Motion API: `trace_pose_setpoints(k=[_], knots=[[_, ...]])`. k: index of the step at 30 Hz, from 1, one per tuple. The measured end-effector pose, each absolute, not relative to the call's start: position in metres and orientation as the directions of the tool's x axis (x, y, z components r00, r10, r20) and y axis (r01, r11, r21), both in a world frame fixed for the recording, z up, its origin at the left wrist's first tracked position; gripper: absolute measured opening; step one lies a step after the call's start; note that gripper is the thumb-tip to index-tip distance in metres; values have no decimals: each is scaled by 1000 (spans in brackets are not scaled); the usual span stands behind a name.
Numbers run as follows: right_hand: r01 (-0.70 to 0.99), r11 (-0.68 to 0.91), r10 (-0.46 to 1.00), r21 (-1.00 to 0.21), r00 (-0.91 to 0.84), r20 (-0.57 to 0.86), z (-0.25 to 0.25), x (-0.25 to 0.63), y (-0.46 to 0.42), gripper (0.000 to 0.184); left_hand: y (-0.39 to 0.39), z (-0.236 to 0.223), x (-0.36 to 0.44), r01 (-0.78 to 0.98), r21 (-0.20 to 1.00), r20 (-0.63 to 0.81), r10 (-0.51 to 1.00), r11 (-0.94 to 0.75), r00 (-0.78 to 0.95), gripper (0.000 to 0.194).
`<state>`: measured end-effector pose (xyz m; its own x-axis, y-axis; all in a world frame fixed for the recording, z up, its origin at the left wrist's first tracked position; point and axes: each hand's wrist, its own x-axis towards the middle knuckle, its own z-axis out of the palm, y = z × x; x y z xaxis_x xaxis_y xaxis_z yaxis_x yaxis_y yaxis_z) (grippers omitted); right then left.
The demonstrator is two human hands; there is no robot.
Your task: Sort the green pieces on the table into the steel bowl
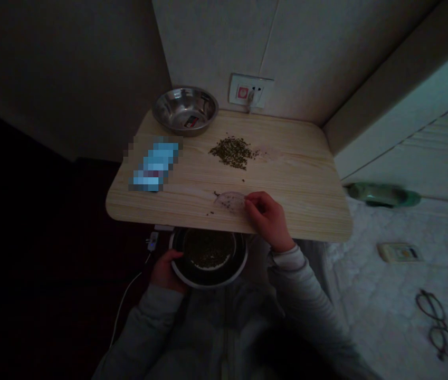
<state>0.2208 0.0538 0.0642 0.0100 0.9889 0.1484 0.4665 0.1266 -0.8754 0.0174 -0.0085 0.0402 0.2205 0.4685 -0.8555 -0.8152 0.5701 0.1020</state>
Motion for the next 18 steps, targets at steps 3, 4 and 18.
trace_pose_setpoints(k=[3, 4, 18], knots=[[459, 128, 990, -879, -4, 142, 63, 221, 54, 16, -7, 43, 18, -811, 121, -879, 441, 572, 180, 35], [455, 130, 990, -881, -17, 137, 62, 221, 54, 17, -6, 43, 19, -811, 135, -887, 434, 569, 157, 34], [520, 220, 973, -825, -172, 151, 64, 222, 54, 18, -5, 46, 20, -750, 164, -898, 411, 641, 155, 25]])
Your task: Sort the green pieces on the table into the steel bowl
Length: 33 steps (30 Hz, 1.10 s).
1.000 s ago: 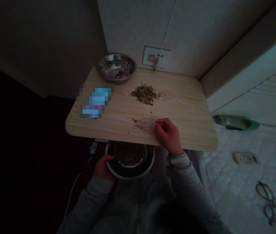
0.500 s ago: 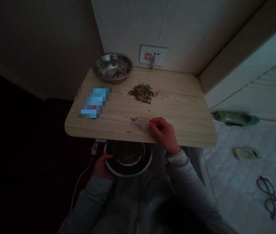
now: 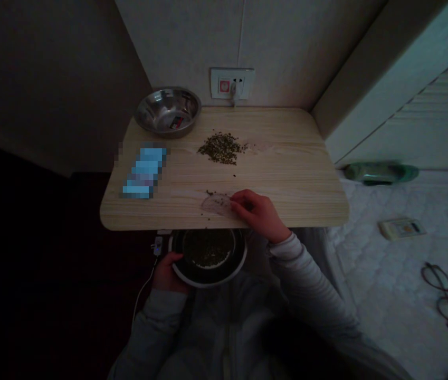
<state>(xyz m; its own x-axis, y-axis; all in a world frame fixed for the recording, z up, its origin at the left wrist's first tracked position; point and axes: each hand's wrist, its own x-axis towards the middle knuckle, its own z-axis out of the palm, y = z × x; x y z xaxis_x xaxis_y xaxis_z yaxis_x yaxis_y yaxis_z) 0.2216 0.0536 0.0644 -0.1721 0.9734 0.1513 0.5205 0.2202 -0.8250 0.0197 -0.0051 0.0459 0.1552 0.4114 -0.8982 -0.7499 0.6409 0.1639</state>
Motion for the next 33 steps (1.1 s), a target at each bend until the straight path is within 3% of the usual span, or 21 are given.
trace_pose_setpoints(k=[8, 19, 25, 33], knots=[[555, 295, 952, -778, -241, 190, 65, 221, 55, 19, -7, 38, 16, -747, 187, -855, 479, 638, 196, 25], [514, 356, 918, -780, -347, 191, 68, 225, 55, 20, -6, 42, 20, -735, 198, -883, 444, 648, 154, 25], [467, 369, 902, -804, -388, 188, 67, 226, 56, 22, -10, 30, 13, -696, 180, -820, 497, 695, 285, 27], [346, 245, 946, -906, -291, 145, 64, 227, 55, 22, -9, 28, 13, -707, 163, -793, 518, 688, 321, 26]])
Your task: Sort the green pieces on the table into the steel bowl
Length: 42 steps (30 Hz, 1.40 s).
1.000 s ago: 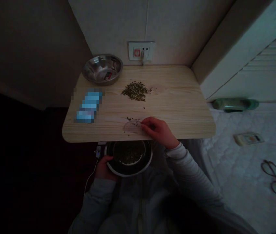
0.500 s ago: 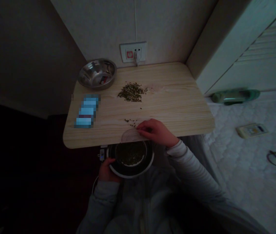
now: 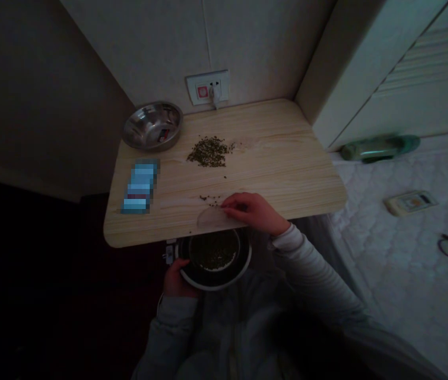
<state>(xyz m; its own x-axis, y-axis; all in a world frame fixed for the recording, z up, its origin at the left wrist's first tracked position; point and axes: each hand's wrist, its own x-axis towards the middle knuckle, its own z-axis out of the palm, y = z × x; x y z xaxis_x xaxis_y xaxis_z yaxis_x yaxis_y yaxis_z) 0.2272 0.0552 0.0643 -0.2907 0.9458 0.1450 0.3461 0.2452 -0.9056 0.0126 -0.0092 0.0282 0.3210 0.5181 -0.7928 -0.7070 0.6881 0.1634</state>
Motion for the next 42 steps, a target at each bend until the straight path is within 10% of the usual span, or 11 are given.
trace_pose_setpoints(k=[42], knots=[[556, 408, 902, -724, -369, 225, 70, 196, 48, 20, -15, 25, -5, -742, 141, -771, 543, 656, 334, 25]])
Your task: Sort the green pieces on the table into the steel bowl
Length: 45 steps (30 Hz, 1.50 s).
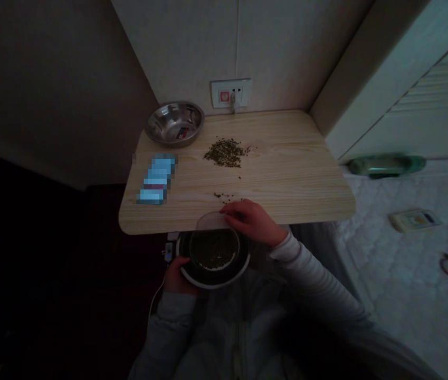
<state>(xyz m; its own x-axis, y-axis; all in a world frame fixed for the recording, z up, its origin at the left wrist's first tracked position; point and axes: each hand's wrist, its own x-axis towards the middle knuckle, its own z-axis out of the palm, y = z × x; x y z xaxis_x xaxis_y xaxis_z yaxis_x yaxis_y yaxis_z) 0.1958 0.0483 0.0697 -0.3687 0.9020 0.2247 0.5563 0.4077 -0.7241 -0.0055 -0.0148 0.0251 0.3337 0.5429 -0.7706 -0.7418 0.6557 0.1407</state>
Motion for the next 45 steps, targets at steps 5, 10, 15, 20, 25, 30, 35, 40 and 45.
trace_pose_setpoints(k=[5, 10, 15, 20, 25, 30, 35, 40, 45], knots=[[494, 361, 919, -791, -334, 211, 71, 202, 46, 20, -15, 22, -6, -764, 147, -758, 567, 628, 321, 26], [430, 216, 976, -877, -86, 198, 65, 224, 53, 20, -17, 19, -5, -748, 123, -730, 570, 653, 378, 27], [408, 163, 979, -898, 49, 200, 59, 237, 59, 19, -15, 27, 6, -734, 147, -776, 538, 663, 330, 26], [443, 189, 982, -876, -67, 178, 60, 233, 56, 21, -12, 32, 14, -720, 180, -802, 524, 670, 287, 26], [570, 236, 972, -787, -138, 191, 63, 231, 55, 19, -10, 27, 15, -711, 189, -774, 549, 677, 317, 27], [643, 219, 972, -734, -80, 220, 62, 229, 58, 18, -8, 25, 18, -719, 158, -745, 559, 677, 363, 27], [644, 184, 975, -742, -23, 222, 61, 229, 58, 19, -5, 28, 20, -709, 187, -791, 532, 680, 302, 26], [656, 148, 974, -741, 35, 225, 61, 229, 58, 19, -7, 26, 20, -699, 204, -791, 535, 686, 295, 27], [657, 109, 972, -746, 86, 218, 60, 229, 59, 20, -10, 22, 17, -699, 189, -764, 551, 690, 337, 26]])
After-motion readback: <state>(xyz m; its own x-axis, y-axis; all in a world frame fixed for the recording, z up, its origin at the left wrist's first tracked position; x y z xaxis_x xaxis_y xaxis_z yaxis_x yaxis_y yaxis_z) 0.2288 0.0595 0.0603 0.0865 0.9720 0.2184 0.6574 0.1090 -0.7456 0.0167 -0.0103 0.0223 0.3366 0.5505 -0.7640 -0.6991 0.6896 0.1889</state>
